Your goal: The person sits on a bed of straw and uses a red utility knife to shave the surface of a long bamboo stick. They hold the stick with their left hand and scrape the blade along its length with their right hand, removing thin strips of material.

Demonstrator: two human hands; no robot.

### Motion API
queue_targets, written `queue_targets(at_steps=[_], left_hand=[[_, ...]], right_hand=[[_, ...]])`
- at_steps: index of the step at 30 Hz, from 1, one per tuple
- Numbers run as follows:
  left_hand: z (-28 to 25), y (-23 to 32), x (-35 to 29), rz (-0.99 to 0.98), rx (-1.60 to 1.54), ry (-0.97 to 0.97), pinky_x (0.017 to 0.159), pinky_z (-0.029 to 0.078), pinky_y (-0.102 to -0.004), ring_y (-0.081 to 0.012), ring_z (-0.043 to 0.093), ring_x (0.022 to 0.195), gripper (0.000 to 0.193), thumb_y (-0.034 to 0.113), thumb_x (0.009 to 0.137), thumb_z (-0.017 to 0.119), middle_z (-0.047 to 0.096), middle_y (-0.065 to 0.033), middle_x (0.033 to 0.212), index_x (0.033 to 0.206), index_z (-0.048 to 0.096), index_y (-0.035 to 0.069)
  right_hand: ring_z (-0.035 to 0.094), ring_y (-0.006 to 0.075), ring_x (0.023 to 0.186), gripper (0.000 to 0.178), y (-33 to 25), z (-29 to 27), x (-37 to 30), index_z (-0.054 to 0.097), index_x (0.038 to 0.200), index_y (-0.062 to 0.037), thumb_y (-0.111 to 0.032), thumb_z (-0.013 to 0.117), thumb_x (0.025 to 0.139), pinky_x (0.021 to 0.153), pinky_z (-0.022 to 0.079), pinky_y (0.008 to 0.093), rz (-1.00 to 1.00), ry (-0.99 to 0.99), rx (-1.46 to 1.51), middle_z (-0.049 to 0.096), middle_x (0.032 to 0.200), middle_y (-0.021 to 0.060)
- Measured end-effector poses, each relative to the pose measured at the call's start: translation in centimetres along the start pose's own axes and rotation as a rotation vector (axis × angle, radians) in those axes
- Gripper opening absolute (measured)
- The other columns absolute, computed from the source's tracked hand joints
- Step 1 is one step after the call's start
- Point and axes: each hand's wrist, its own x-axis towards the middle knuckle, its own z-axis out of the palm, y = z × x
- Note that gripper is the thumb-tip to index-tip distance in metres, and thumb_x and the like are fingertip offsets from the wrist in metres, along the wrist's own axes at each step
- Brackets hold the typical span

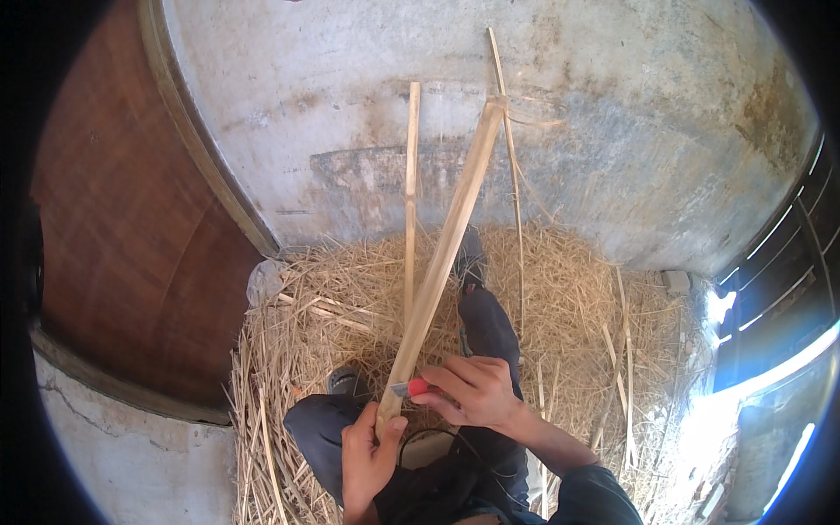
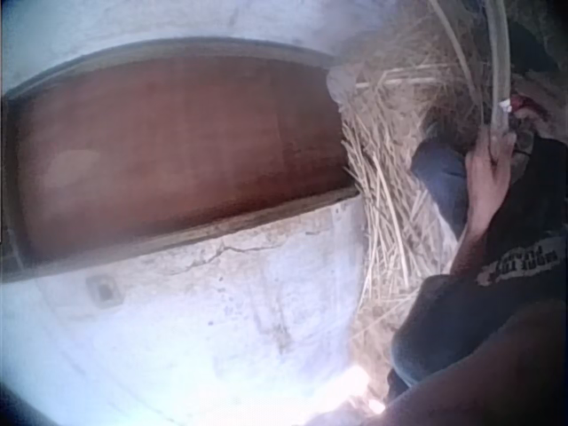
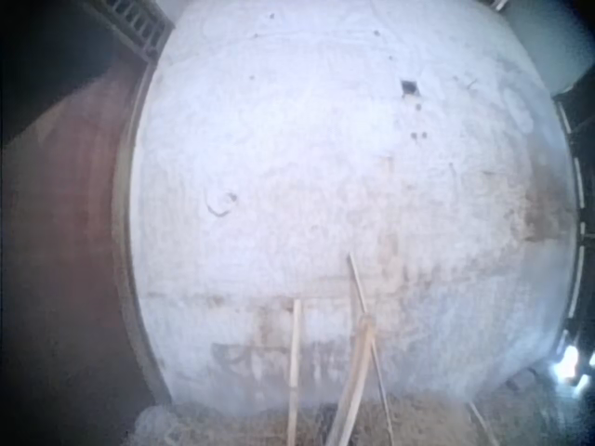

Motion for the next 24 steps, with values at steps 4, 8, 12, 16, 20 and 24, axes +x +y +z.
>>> queue_targets(at_steps=[4, 8, 12, 16, 20, 24], left_hand=[[0.1, -0.3, -0.4, -0.016, -0.01, -0.011, 0.049, 0.045, -0.0376, -0.0335, 0.067, 0.052, 0.03, 0.025, 0.102, 0.076, 0.063, -0.0181, 0.064, 0.097, 0.06, 0.0], [0.1, 0.0, -0.8, -0.034, -0.009, 0.006, 0.048, 0.044, -0.0368, -0.0322, 0.066, 0.051, 0.031, 0.026, 0.102, 0.076, 0.062, -0.0181, 0.063, 0.096, 0.06, 0.0], [0.2, 0.3, -1.3, -0.058, -0.021, 0.022, 0.049, 0.039, -0.0325, -0.0164, 0.052, 0.052, 0.026, 0.021, 0.102, 0.074, 0.056, -0.0114, 0.062, 0.097, 0.062, -0.001], [-0.3, -0.3, -2.1, -0.09, 0.044, -0.015, 0.052, 0.045, -0.0367, -0.0269, 0.063, 0.052, 0.032, 0.028, 0.106, 0.07, 0.061, -0.0145, 0.063, 0.094, 0.061, 0.0], [-0.5, 0.3, -3.2, -0.147, 0.054, -0.041, 0.06, 0.043, -0.0363, -0.0214, 0.055, 0.066, 0.031, 0.029, 0.108, 0.065, 0.057, -0.0144, 0.072, 0.101, 0.063, -0.001], [-0.9, -1.2, -4.8, -0.158, 0.026, -0.095, 0.076, 0.056, -0.0482, -0.046, 0.075, 0.091, 0.04, 0.035, 0.108, 0.064, 0.07, -0.0306, 0.092, 0.12, 0.07, -0.002]], right_hand=[[0.062, 0.0183, 0.054, 0.037, 0.4, -0.2, 0.3, 0.077, 0.102, -0.0105, -0.036, 0.091, 0.079, 0.05, 0.048, 0.0307, 0.025, 0.009, -0.017, 0.062, 0.074, -0.0003], [0.06, 0.0184, 0.053, 0.035, 1.0, -0.8, 1.0, 0.077, 0.1, -0.0106, -0.035, 0.091, 0.079, 0.049, 0.046, 0.0319, 0.03, 0.038, -0.049, 0.06, 0.073, -0.0004], [0.058, 0.0186, 0.052, 0.032, 2.1, -1.4, 1.9, 0.077, 0.099, -0.0108, -0.032, 0.091, 0.08, 0.048, 0.045, 0.0322, 0.062, 0.087, -0.07, 0.057, 0.07, -0.0003], [0.063, 0.0181, 0.056, 0.028, 3.5, -2.1, 3.0, 0.078, 0.099, -0.0092, -0.03, 0.09, 0.084, 0.05, 0.048, 0.0308, 0.104, 0.105, -0.071, 0.065, 0.075, 0.0022], [0.072, 0.0194, 0.066, 0.023, 6.6, -2.5, 3.9, 0.079, 0.103, -0.0068, -0.026, 0.084, 0.091, 0.058, 0.053, 0.0311, 0.278, 0.154, -0.044, 0.074, 0.084, 0.0087], [0.075, 0.0207, 0.073, 0.026, 13.3, -3.0, 4.8, 0.081, 0.113, -0.0052, -0.025, 0.078, 0.098, 0.067, 0.057, 0.033, 0.412, 0.282, -0.106, 0.078, 0.091, 0.014]])
